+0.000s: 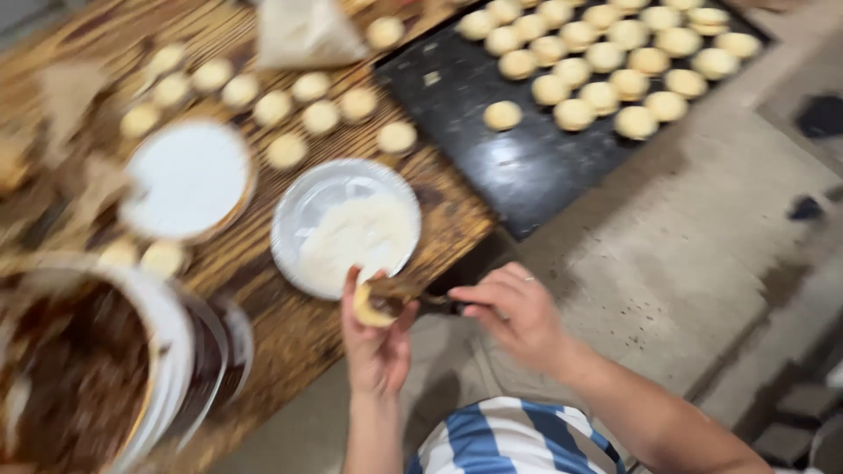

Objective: Assembling alfajores by spreading filling on a cookie, sandwiching it with another, and rolling the edges in shredded coconut.

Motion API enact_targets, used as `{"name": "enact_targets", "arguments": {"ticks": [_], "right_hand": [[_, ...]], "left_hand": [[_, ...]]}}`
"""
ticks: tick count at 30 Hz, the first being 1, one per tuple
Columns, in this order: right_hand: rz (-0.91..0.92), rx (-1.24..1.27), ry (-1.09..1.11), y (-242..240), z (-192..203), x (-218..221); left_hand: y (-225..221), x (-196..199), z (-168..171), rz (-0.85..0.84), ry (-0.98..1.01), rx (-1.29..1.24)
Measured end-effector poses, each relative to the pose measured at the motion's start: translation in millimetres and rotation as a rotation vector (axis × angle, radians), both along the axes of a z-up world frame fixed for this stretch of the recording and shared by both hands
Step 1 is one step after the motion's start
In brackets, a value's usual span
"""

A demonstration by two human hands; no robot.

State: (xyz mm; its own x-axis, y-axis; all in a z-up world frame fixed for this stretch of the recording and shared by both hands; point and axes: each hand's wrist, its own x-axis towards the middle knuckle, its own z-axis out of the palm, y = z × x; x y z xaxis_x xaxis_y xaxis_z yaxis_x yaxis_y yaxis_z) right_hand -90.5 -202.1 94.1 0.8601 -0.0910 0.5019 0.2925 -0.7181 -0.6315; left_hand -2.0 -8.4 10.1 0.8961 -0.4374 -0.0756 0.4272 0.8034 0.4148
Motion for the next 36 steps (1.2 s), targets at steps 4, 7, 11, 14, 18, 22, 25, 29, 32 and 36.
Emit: {"name": "enact_targets", "arguments": {"ticks": [4, 7, 11, 14, 18, 22, 25, 29, 32, 36], "right_hand": [[0.044, -0.004, -0.006, 0, -1, -5], [-0.005, 0.010, 0.015, 0, -3, -9], [-0.011, 0.018, 0.005, 2, -1, -10], [0.019, 0.009, 0.014, 1, 3, -7], [0.007, 0.009, 0.005, -1, 9, -5], [0.017, -0.030, -0.006, 0, 13, -3], [0.002, -0.058, -0.006, 2, 15, -2], [-0.020, -0.108, 0.009, 1, 17, 0], [-0.030, -0.158, 0.008, 1, 19, -2], [-0.046, -0.197, -0.030, -1, 15, -4]], "left_hand": [[-1, -7, 0, 0.013, 0.005, -0.027], [-3, -7, -2, -0.060, 0.000, -0.087], [-4, -8, -5, -0.052, -0.010, -0.099], [-6, -5, -5, -0.061, -0.021, -0.125], [-7, -6, -2, -0.065, -0.052, -0.114], [-8, -2, 3, -0.055, -0.052, -0.116], [-10, 0, 7, -0.064, -0.059, -0.117], [-11, 0, 7, -0.080, -0.042, -0.143], [-14, 2, 6, -0.077, -0.038, -0.172], [-16, 3, 4, -0.054, -0.031, -0.211]]}}
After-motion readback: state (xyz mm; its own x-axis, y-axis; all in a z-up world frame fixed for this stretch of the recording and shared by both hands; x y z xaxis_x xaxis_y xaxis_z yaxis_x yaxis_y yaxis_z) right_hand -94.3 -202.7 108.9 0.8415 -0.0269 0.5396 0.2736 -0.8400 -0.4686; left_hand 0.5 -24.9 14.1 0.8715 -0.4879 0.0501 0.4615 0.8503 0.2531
